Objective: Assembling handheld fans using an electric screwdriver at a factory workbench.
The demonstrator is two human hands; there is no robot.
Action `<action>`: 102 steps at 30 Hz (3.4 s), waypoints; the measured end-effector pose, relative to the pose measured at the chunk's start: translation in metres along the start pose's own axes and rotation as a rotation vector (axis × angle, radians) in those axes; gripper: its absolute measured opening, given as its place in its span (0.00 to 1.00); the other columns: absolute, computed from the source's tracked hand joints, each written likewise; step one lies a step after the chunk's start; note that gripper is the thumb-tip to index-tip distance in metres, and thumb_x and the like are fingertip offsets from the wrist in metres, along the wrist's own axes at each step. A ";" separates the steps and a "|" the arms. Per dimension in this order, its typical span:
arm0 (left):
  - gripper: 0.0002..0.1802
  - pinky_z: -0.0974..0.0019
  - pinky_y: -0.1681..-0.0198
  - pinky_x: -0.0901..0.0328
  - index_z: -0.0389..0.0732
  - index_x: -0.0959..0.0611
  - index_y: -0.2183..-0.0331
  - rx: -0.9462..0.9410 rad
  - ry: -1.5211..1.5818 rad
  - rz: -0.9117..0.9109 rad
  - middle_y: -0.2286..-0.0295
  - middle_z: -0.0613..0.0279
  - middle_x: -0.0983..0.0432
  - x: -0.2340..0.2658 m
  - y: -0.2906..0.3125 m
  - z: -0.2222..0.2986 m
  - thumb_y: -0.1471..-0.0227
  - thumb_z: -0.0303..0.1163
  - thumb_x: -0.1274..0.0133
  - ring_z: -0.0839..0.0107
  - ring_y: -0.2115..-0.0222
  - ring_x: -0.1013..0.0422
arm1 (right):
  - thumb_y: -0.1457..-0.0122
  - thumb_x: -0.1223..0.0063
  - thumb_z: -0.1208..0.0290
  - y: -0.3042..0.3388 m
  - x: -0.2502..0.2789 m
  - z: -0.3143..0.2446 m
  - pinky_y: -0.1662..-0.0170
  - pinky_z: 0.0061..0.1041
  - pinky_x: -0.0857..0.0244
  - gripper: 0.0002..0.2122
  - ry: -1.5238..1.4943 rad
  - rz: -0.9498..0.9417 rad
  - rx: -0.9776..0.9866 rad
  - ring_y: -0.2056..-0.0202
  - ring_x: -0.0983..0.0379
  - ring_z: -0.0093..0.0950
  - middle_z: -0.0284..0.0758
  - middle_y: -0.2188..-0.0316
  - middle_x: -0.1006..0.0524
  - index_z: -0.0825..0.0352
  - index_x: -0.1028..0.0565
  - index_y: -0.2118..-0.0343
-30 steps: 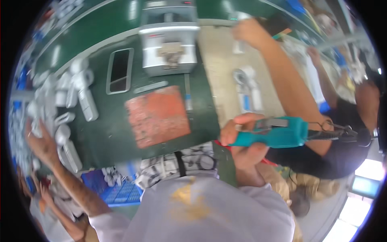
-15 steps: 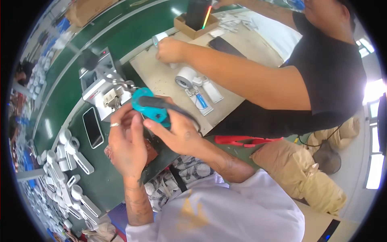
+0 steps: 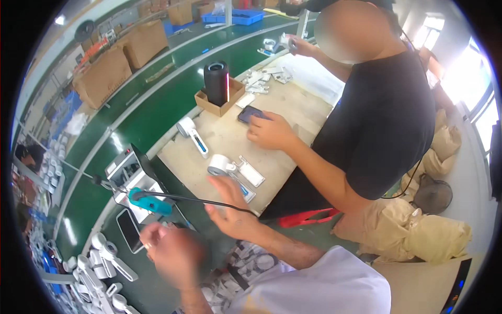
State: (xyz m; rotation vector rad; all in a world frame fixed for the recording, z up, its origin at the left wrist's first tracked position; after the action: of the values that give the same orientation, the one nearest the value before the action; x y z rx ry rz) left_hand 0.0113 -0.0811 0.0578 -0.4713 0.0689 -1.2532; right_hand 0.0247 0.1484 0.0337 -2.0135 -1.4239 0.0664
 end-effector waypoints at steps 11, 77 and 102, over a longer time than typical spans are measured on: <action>0.28 0.50 0.35 0.45 0.25 0.33 0.41 -0.247 -0.286 -0.569 0.42 0.34 0.38 -0.157 0.071 0.001 0.39 0.29 0.52 0.41 0.40 0.40 | 0.43 0.40 0.58 -0.028 0.034 0.066 0.37 0.47 0.49 0.33 0.575 0.012 -0.096 0.41 0.40 0.50 0.49 0.45 0.31 0.67 0.37 0.36; 0.12 0.64 0.68 0.32 0.37 0.19 0.61 0.515 0.249 -0.568 0.73 0.57 0.20 0.029 0.104 -0.079 0.47 0.30 0.38 0.70 0.74 0.25 | 0.44 0.38 0.81 0.048 -0.099 -0.036 0.43 0.28 0.35 0.28 -0.481 -0.646 -0.316 0.44 0.31 0.30 0.40 0.46 0.34 0.77 0.32 0.39; 0.24 0.52 0.39 0.37 0.31 0.28 0.44 0.941 1.306 -0.017 0.46 0.43 0.27 0.009 0.129 -0.089 0.32 0.39 0.56 0.56 0.46 0.28 | 0.39 0.48 0.73 -0.001 0.049 0.083 0.45 0.39 0.33 0.22 0.865 -0.262 -0.344 0.48 0.27 0.53 0.56 0.47 0.26 0.70 0.31 0.41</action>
State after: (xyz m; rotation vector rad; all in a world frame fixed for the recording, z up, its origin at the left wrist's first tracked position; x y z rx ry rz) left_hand 0.1023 -0.0871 -0.0697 1.1955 0.5394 -1.2683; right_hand 0.0102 0.2303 -0.0149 -1.7204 -1.1306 -1.0895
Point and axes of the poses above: each hand's wrist, its own y-axis away from the middle knuckle, its own x-axis out of the back of the hand, z = x × y, the point moved 10 cm from there along -y, towards the middle knuckle
